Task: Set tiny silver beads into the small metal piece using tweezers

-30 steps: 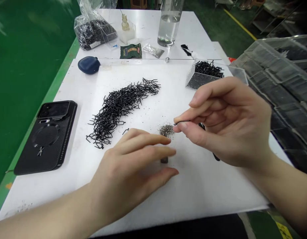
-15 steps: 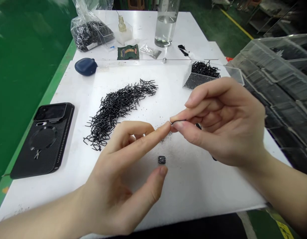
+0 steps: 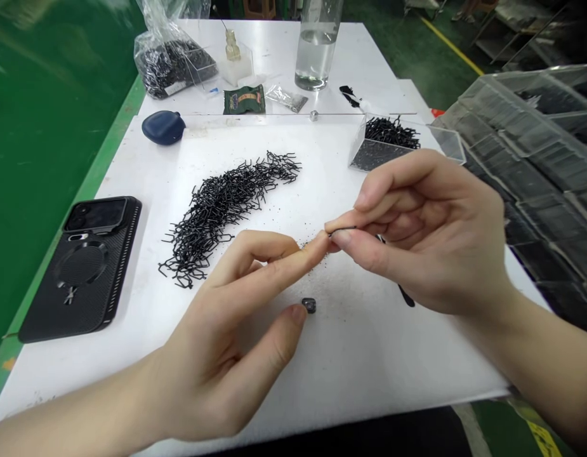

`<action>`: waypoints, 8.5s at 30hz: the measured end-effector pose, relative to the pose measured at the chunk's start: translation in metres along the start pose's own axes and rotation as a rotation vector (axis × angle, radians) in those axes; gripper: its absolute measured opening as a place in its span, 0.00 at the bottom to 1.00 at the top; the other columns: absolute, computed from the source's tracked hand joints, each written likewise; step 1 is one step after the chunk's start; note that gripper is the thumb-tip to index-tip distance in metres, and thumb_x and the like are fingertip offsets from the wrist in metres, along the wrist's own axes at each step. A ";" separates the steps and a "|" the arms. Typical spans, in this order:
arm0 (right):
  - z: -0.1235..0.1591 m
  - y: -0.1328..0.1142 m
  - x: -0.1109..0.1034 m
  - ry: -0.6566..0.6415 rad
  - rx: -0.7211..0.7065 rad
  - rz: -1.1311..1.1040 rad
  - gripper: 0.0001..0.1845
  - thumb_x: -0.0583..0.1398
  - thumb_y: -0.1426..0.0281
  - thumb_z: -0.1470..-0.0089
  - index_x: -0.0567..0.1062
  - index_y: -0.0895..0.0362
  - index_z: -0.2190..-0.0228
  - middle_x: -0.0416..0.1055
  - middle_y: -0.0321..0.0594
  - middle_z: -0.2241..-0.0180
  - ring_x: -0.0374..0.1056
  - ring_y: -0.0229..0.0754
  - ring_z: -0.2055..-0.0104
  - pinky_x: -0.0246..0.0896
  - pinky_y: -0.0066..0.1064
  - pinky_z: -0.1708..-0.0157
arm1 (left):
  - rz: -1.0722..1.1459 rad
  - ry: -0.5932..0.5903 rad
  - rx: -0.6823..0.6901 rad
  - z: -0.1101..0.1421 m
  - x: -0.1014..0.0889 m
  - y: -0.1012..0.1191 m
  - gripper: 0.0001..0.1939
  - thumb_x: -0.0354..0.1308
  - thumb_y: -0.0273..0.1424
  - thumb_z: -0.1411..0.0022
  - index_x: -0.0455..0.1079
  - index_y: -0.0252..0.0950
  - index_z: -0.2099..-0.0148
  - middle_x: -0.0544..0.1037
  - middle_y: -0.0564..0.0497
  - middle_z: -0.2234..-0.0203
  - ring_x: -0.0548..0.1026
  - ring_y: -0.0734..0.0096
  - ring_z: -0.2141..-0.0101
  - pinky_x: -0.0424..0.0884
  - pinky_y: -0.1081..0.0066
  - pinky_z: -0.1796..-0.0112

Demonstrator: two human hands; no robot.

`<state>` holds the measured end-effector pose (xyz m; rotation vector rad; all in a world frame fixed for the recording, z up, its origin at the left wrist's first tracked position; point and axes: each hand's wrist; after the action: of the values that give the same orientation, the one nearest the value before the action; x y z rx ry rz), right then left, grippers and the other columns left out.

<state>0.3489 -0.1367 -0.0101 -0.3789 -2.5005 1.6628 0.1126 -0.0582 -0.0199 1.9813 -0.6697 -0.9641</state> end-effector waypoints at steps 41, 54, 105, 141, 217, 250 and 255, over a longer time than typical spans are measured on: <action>-0.001 -0.009 0.006 -0.166 0.467 -0.315 0.28 0.78 0.87 0.51 0.78 0.48 0.58 0.87 0.27 0.68 0.87 0.38 0.67 0.84 0.18 0.65 | 0.326 0.303 -0.328 -0.018 0.004 0.008 0.23 0.74 0.14 0.34 0.91 0.54 0.55 0.92 0.63 0.60 0.92 0.70 0.59 0.89 0.78 0.55; 0.000 -0.009 0.004 -0.194 0.416 -0.245 0.25 0.78 0.86 0.49 0.80 0.48 0.59 0.88 0.28 0.67 0.87 0.38 0.66 0.85 0.21 0.62 | 0.387 0.285 -0.358 -0.021 0.002 0.009 0.22 0.74 0.13 0.35 0.91 0.52 0.57 0.91 0.64 0.63 0.92 0.73 0.61 0.87 0.85 0.57; -0.055 0.023 -0.113 0.441 -0.008 0.765 0.06 0.73 0.73 0.44 0.91 0.53 0.64 0.87 0.40 0.67 0.76 0.45 0.68 0.66 0.38 0.69 | -0.422 -0.071 0.064 0.004 0.001 -0.025 0.14 0.63 0.28 0.25 0.80 0.50 0.43 0.87 0.52 0.56 0.80 0.60 0.54 0.80 0.70 0.56; -0.015 0.017 -0.051 -0.306 0.450 -0.145 0.05 0.72 0.66 0.28 0.89 0.49 0.60 0.89 0.34 0.66 0.87 0.38 0.63 0.79 0.23 0.70 | -0.384 -0.069 -0.149 0.001 0.007 0.000 0.08 0.62 0.28 0.21 0.79 0.48 0.48 0.81 0.59 0.63 0.76 0.75 0.60 0.75 0.77 0.58; -0.015 0.008 -0.046 -0.266 0.281 0.260 0.12 0.79 0.77 0.45 0.92 0.46 0.68 0.89 0.32 0.65 0.87 0.45 0.62 0.88 0.32 0.60 | -0.452 -0.084 -0.143 0.001 0.007 0.000 0.07 0.65 0.27 0.23 0.78 0.47 0.51 0.81 0.58 0.63 0.78 0.70 0.60 0.78 0.70 0.61; -0.001 0.011 -0.034 -0.593 0.170 0.019 0.09 0.75 0.80 0.38 0.87 0.57 0.57 0.88 0.38 0.58 0.87 0.41 0.52 0.83 0.24 0.49 | -0.466 -0.084 -0.087 -0.005 0.006 0.004 0.02 0.68 0.29 0.22 0.83 0.39 0.53 0.82 0.56 0.66 0.79 0.71 0.62 0.76 0.74 0.56; 0.000 0.011 -0.035 -0.591 0.181 0.017 0.10 0.74 0.80 0.37 0.87 0.56 0.56 0.88 0.39 0.57 0.87 0.43 0.51 0.84 0.26 0.48 | -0.471 -0.099 -0.104 -0.005 0.005 0.004 0.03 0.68 0.28 0.22 0.83 0.38 0.52 0.83 0.56 0.65 0.78 0.70 0.61 0.76 0.73 0.56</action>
<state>0.3843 -0.1419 -0.0190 0.1377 -2.6778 2.2507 0.1190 -0.0617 -0.0165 2.0480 -0.1946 -1.3524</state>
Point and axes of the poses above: each hand's wrist, its own z-axis away from the middle knuckle, its own x-axis out of the palm, y = z × x
